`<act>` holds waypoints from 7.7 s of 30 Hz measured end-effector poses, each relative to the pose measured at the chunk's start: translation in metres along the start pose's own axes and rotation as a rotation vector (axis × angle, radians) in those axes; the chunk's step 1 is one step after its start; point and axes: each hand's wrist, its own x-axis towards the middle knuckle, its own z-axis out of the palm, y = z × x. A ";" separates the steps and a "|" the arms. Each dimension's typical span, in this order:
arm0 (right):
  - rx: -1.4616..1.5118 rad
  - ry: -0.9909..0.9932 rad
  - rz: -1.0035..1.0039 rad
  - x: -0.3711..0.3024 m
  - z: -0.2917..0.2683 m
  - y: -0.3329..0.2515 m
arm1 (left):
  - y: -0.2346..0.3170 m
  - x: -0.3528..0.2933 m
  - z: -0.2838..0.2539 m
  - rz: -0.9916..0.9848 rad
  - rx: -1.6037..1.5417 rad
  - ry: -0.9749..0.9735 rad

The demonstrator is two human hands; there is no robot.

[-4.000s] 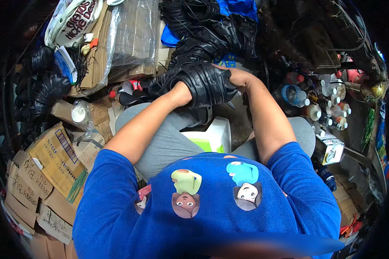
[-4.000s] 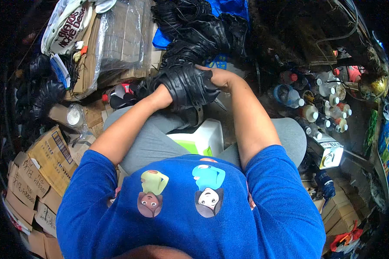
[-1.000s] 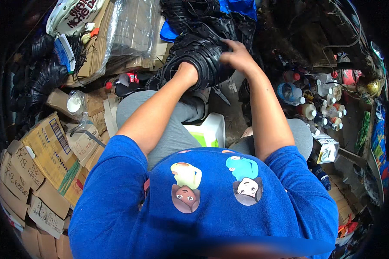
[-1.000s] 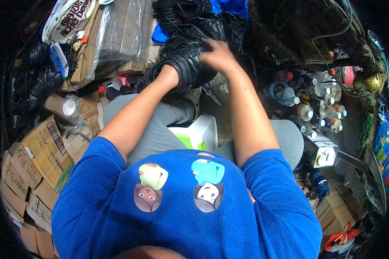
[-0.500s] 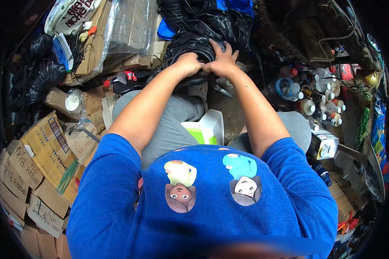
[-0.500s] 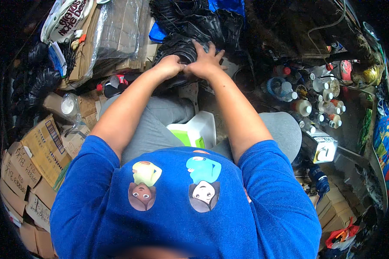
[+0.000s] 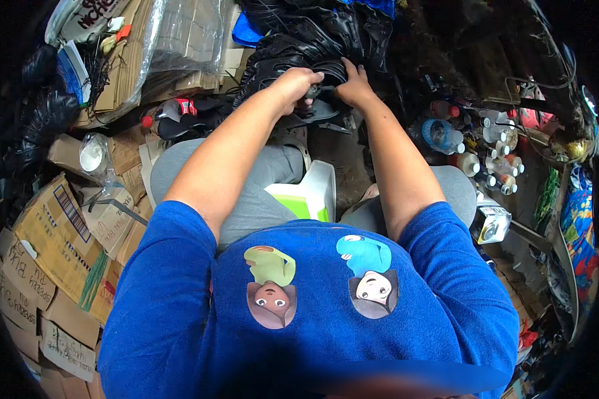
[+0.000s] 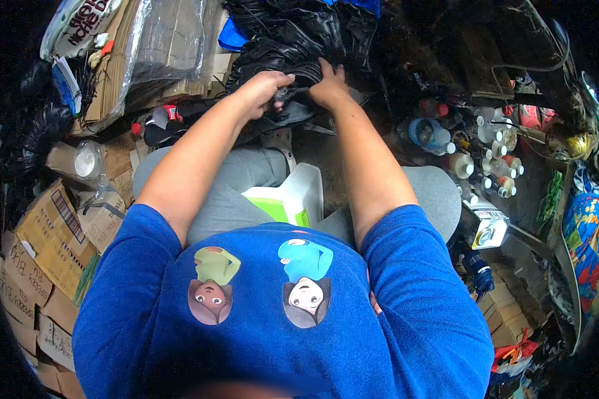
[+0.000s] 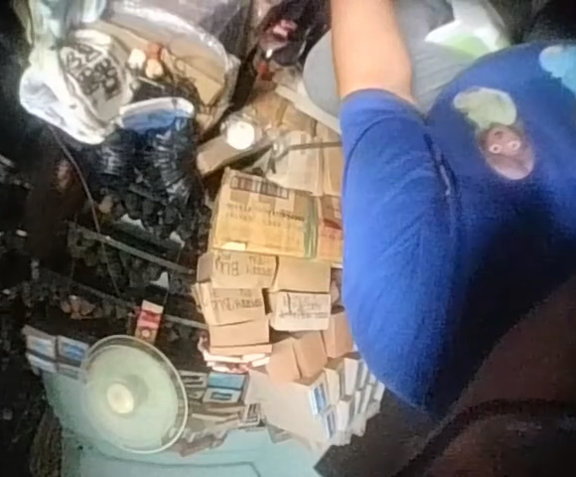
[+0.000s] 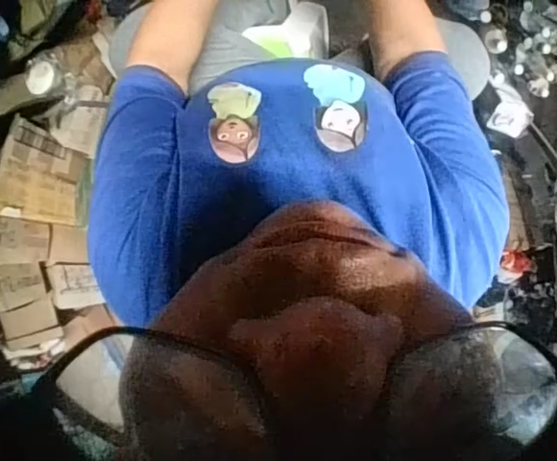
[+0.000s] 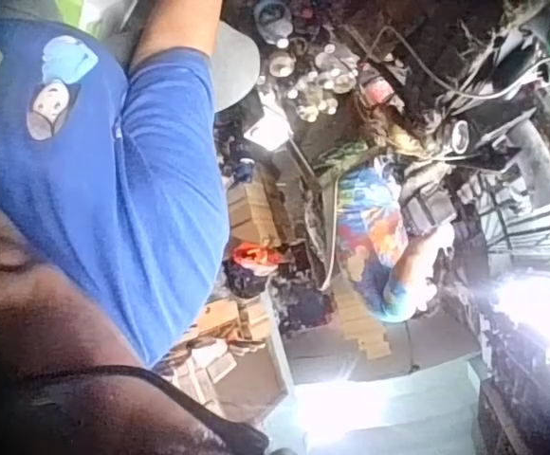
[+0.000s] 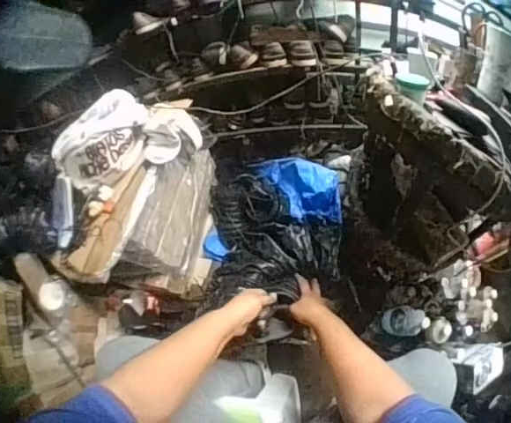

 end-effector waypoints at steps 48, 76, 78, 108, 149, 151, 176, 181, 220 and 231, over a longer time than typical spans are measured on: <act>-0.230 -0.117 -0.705 0.016 0.082 0.006 | -0.033 -0.124 0.041 0.592 1.301 -0.165; -0.408 0.009 -0.702 0.018 0.062 0.001 | -0.037 -0.093 0.033 0.441 1.306 -0.478; -0.316 -0.233 -0.671 0.020 0.050 0.007 | -0.039 -0.090 0.032 0.406 1.331 -0.508; -0.467 -0.212 -0.607 0.005 0.079 -0.068 | -0.045 -0.064 0.039 0.314 1.388 -0.752; -0.277 0.097 -0.191 0.084 0.041 -0.082 | -0.031 -0.045 0.033 0.408 1.243 -0.744; -0.346 -0.081 -0.118 0.084 0.035 -0.080 | -0.040 -0.040 0.043 0.272 1.245 -0.695; -0.086 0.534 -0.033 0.070 -0.007 -0.014 | -0.038 -0.043 0.051 0.409 1.249 -0.769; -0.066 0.500 0.206 0.065 -0.009 0.009 | -0.035 -0.041 0.062 0.342 1.293 -0.864; -0.049 0.485 0.475 -0.204 -0.158 0.195 | 0.023 0.015 0.025 0.403 1.579 -0.341; -0.261 0.334 0.460 -0.177 0.012 0.169 | 0.045 -0.010 0.077 0.591 1.488 -0.401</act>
